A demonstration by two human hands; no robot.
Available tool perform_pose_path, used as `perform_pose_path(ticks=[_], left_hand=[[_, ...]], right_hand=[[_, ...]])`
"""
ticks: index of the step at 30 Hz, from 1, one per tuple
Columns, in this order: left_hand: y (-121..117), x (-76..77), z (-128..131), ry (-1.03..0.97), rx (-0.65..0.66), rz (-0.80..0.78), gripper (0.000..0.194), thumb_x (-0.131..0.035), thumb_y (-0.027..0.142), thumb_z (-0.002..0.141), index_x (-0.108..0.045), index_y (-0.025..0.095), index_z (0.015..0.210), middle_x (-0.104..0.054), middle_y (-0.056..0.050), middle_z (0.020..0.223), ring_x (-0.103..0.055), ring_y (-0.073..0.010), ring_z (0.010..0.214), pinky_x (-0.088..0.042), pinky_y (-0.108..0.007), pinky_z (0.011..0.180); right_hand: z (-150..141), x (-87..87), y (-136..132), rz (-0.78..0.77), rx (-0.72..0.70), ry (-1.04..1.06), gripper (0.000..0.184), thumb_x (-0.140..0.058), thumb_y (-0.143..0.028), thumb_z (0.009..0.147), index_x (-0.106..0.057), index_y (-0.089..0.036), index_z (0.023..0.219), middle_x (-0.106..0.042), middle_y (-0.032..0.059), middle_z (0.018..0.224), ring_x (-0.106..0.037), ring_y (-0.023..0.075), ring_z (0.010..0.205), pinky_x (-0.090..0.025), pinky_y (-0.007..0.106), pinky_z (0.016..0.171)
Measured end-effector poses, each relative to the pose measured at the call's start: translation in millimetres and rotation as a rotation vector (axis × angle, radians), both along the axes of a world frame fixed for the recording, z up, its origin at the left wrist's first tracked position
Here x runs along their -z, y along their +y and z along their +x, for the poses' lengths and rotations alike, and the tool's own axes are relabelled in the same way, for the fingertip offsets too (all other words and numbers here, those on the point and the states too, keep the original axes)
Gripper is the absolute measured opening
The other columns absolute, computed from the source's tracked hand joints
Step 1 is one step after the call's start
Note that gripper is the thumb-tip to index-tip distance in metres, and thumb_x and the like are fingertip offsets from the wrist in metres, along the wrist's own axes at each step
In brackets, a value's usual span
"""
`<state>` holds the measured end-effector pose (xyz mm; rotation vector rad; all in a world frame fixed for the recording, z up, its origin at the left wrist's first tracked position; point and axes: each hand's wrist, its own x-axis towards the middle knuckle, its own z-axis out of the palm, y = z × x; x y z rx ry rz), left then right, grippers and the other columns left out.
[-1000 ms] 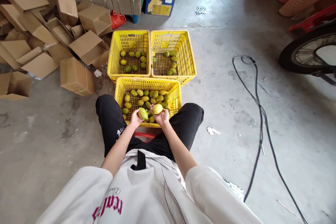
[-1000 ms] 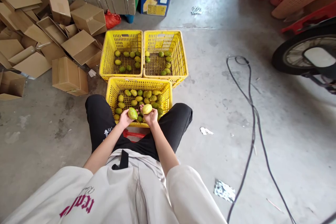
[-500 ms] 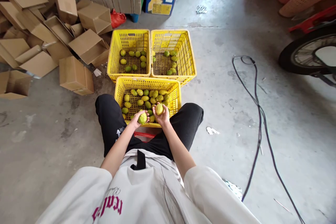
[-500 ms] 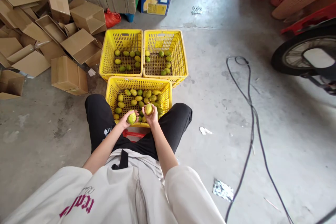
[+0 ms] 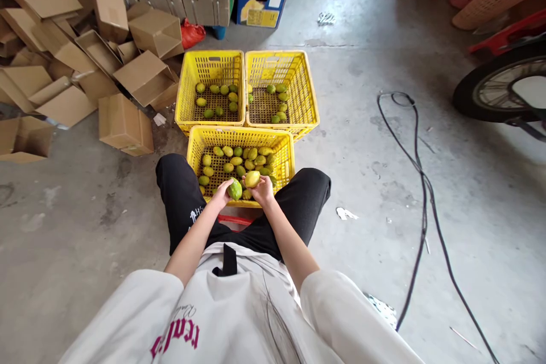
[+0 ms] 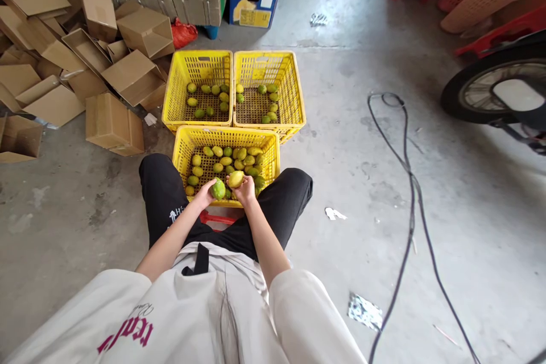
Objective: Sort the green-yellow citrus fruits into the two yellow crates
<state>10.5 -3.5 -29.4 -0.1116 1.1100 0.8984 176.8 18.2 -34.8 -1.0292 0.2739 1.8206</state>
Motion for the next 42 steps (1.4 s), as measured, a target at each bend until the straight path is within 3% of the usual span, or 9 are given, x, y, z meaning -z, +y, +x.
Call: perform_pose_path(ticks=[4, 11, 17, 24, 28, 31, 33, 37, 42], left_hand=[[-5.2, -1.7, 2.4, -0.01, 0.126, -0.037, 0.02, -0.078, 0.012, 0.083, -0.059, 0.018, 0.084, -0.065, 0.003, 0.069, -0.067, -0.0127, 0.055, -0.06, -0.027, 0.064], [-2.7, -9.9, 1.5, -0.047, 0.168, -0.125, 0.007, -0.066, 0.019, 0.093, -0.063, 0.015, 0.088, -0.067, -0.003, 0.067, -0.067, -0.0151, 0.052, -0.059, -0.027, 0.056], [1.8, -15.1, -1.3, -0.081, 0.06, -0.169, 0.021, -0.061, 0.035, 0.095, -0.065, 0.015, 0.089, -0.068, -0.007, 0.067, -0.069, -0.0197, 0.054, -0.062, -0.033, 0.058], [4.1, -19.2, 1.8, -0.084, -0.12, -0.108, 0.03, -0.049, 0.025, 0.084, -0.069, 0.012, 0.101, -0.077, -0.017, 0.089, -0.078, -0.0342, 0.093, -0.065, -0.051, 0.081], [5.0, -19.3, 2.4, -0.012, -0.12, -0.08, 0.016, -0.053, 0.023, 0.088, -0.067, 0.015, 0.092, -0.075, -0.012, 0.081, -0.077, -0.0276, 0.086, -0.064, -0.042, 0.077], [3.1, -18.7, 2.7, 0.041, -0.087, -0.064, 0.007, -0.065, 0.024, 0.09, -0.063, 0.018, 0.085, -0.069, -0.004, 0.074, -0.069, -0.0173, 0.067, -0.062, -0.032, 0.07], [1.0, -17.7, 2.9, 0.053, -0.099, -0.033, 0.014, -0.074, 0.02, 0.085, -0.06, 0.02, 0.083, -0.067, 0.0, 0.073, -0.065, -0.0132, 0.064, -0.064, -0.031, 0.074], [-2.1, -13.8, 2.5, 0.045, -0.116, 0.013, 0.018, -0.075, 0.012, 0.08, -0.06, 0.02, 0.087, -0.068, 0.002, 0.076, -0.07, -0.0141, 0.072, -0.065, -0.04, 0.089], [-2.7, -9.5, 2.5, 0.048, -0.036, -0.041, 0.013, -0.07, 0.007, 0.079, -0.064, 0.015, 0.089, -0.074, -0.004, 0.081, -0.072, -0.0156, 0.071, -0.064, -0.035, 0.083]], right_hand=[[1.8, 3.2, 0.4, 0.027, 0.021, -0.036, 0.008, -0.058, -0.03, 0.087, -0.059, -0.024, 0.093, -0.073, 0.0054, 0.078, -0.076, 0.0257, 0.076, -0.069, 0.049, 0.073], [-4.3, -1.2, 2.3, 0.012, 0.072, -0.064, 0.005, -0.064, -0.024, 0.09, -0.058, -0.024, 0.089, -0.072, 0.0002, 0.076, -0.073, 0.0181, 0.071, -0.07, 0.039, 0.076], [-5.3, -1.2, 1.5, 0.021, 0.087, -0.118, 0.016, -0.07, -0.015, 0.084, -0.056, -0.023, 0.085, -0.071, -0.0049, 0.073, -0.071, 0.0124, 0.064, -0.064, 0.024, 0.062], [-4.0, -7.2, -1.9, 0.082, -0.029, -0.139, 0.016, -0.071, -0.019, 0.085, -0.059, -0.025, 0.095, -0.074, -0.0038, 0.076, -0.074, 0.015, 0.064, -0.061, 0.024, 0.058], [-2.5, -10.0, -2.3, 0.062, -0.035, -0.086, 0.008, -0.063, -0.023, 0.087, -0.062, -0.023, 0.095, -0.076, 0.0003, 0.078, -0.075, 0.0182, 0.069, -0.064, 0.029, 0.062], [0.1, -9.6, -1.7, 0.062, -0.013, -0.033, 0.017, -0.057, -0.024, 0.084, -0.064, -0.023, 0.099, -0.078, 0.0043, 0.084, -0.077, 0.0234, 0.078, -0.066, 0.039, 0.07], [1.3, -7.6, -1.2, 0.073, -0.005, -0.015, 0.026, -0.054, -0.02, 0.082, -0.065, -0.022, 0.105, -0.079, 0.0051, 0.09, -0.077, 0.0239, 0.084, -0.066, 0.04, 0.074], [0.0, -2.6, -1.4, 0.034, -0.038, -0.029, 0.029, -0.053, -0.013, 0.083, -0.067, -0.022, 0.107, -0.078, 0.0035, 0.091, -0.076, 0.0192, 0.081, -0.066, 0.032, 0.073], [-4.9, -3.1, -4.0, 0.049, -0.121, 0.008, 0.012, -0.073, -0.024, 0.087, -0.065, -0.023, 0.096, -0.073, -0.0002, 0.078, -0.071, 0.018, 0.068, -0.069, 0.036, 0.072]])
